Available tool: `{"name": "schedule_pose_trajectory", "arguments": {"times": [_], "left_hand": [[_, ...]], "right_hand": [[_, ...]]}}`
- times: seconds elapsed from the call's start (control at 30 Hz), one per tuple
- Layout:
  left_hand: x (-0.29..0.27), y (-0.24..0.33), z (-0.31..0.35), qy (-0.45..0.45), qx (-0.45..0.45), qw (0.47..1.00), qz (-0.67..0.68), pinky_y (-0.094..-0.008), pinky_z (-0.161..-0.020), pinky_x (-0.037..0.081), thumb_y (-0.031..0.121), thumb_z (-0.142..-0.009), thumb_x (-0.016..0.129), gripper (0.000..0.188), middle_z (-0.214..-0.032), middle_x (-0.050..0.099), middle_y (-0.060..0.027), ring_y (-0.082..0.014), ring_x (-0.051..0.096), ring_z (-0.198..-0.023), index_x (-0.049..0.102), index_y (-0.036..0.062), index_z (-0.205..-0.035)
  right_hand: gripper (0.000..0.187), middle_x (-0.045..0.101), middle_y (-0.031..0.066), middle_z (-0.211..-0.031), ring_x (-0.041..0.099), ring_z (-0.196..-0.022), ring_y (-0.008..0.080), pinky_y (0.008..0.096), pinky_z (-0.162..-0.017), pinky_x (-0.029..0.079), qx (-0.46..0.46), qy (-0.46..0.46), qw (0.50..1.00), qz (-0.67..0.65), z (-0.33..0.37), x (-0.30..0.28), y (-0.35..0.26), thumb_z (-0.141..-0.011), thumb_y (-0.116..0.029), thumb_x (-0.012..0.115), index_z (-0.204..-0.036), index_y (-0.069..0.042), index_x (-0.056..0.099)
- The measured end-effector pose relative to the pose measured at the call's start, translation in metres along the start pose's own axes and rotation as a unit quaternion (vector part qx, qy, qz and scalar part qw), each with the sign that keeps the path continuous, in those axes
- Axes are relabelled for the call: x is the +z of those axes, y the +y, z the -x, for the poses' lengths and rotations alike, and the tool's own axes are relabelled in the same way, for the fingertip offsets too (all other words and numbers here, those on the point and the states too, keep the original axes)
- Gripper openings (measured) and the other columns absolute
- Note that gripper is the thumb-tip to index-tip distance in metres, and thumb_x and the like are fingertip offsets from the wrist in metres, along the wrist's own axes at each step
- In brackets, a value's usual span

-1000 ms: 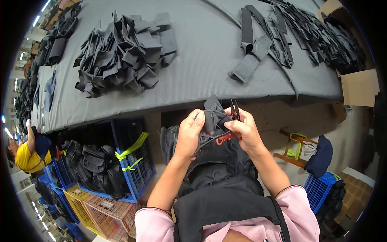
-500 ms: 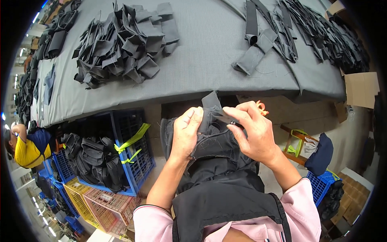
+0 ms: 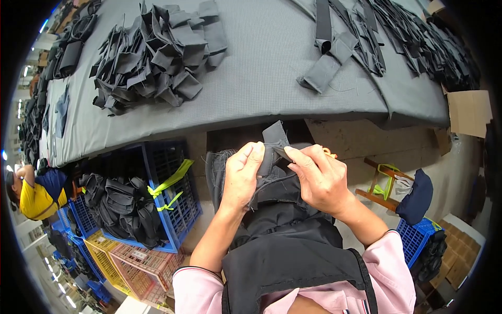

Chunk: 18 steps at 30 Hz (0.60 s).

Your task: Manually inspect and sort fabric pieces for manufacturing.

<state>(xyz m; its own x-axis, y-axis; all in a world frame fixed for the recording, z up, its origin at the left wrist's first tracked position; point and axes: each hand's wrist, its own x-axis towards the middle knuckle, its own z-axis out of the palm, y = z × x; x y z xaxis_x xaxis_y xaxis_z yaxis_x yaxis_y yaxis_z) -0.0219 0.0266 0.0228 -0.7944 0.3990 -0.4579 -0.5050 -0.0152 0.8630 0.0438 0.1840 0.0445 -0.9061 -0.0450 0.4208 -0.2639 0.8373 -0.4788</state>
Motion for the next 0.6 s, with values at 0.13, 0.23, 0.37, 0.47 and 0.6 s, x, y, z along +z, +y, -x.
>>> {"name": "schedule_pose_trajectory", "arguments": {"times": [0.13,0.23,0.37,0.47,0.6], "left_hand": [[0.001,0.003,0.001,0.002,-0.006,1.0,0.02,-0.0173,-0.054,0.032,0.025,-0.096,0.05,0.024,-0.07,0.049,0.0081,-0.0006,0.038,-0.061,0.061,0.0052,-0.087],[-0.006,-0.003,-0.003,-0.02,-0.016,0.999,0.032,-0.0172,-0.056,0.034,0.025,-0.097,0.05,0.025,-0.073,0.053,0.0066,-0.001,0.041,-0.063,0.061,0.0042,-0.089],[-0.013,0.003,-0.003,-0.098,-0.085,0.986,0.106,-0.0179,-0.06,0.041,0.026,-0.097,0.048,0.027,-0.079,0.059,0.0022,-0.0024,0.049,-0.067,0.061,0.0025,-0.095],[-0.021,0.002,-0.003,-0.122,-0.116,0.978,0.12,-0.0195,-0.063,0.045,0.027,-0.098,0.047,0.029,-0.083,0.062,-0.0007,-0.0045,0.055,-0.07,0.061,0.0015,-0.099],[-0.028,-0.005,-0.007,-0.144,-0.147,0.972,0.11,-0.0205,-0.068,0.046,0.027,-0.097,0.049,0.029,-0.088,0.063,-0.0011,-0.0052,0.056,-0.075,0.062,0.0011,-0.1]], "right_hand": [[0.033,0.053,0.0056,-0.077,0.058,-0.06,0.02,0.0307,-0.052,0.046,0.028,0.049,0.995,-0.08,0.001,0.001,-0.001,-0.069,-0.001,0.069,-0.101,-0.001,0.061],[0.031,0.055,0.0059,-0.079,0.058,-0.059,0.0211,0.0321,-0.052,0.047,0.071,-0.018,0.991,-0.115,-0.008,-0.003,0.004,-0.069,0.0,0.069,-0.099,-0.004,0.062],[0.03,0.059,0.0103,-0.08,0.058,-0.064,0.0218,0.0293,-0.054,0.047,0.065,-0.03,0.983,-0.168,-0.01,-0.011,0.012,-0.068,0.005,0.068,-0.097,-0.003,0.065],[0.028,0.056,0.0052,-0.079,0.057,-0.067,0.0227,0.032,-0.058,0.046,0.0,-0.067,0.991,-0.118,-0.021,-0.016,0.019,-0.065,-0.003,0.071,-0.092,-0.005,0.063],[0.026,0.056,0.003,-0.081,0.053,-0.074,0.0226,0.0339,-0.066,0.044,-0.086,-0.132,0.984,-0.084,-0.031,-0.02,0.027,-0.063,-0.005,0.07,-0.088,-0.006,0.063]]}}
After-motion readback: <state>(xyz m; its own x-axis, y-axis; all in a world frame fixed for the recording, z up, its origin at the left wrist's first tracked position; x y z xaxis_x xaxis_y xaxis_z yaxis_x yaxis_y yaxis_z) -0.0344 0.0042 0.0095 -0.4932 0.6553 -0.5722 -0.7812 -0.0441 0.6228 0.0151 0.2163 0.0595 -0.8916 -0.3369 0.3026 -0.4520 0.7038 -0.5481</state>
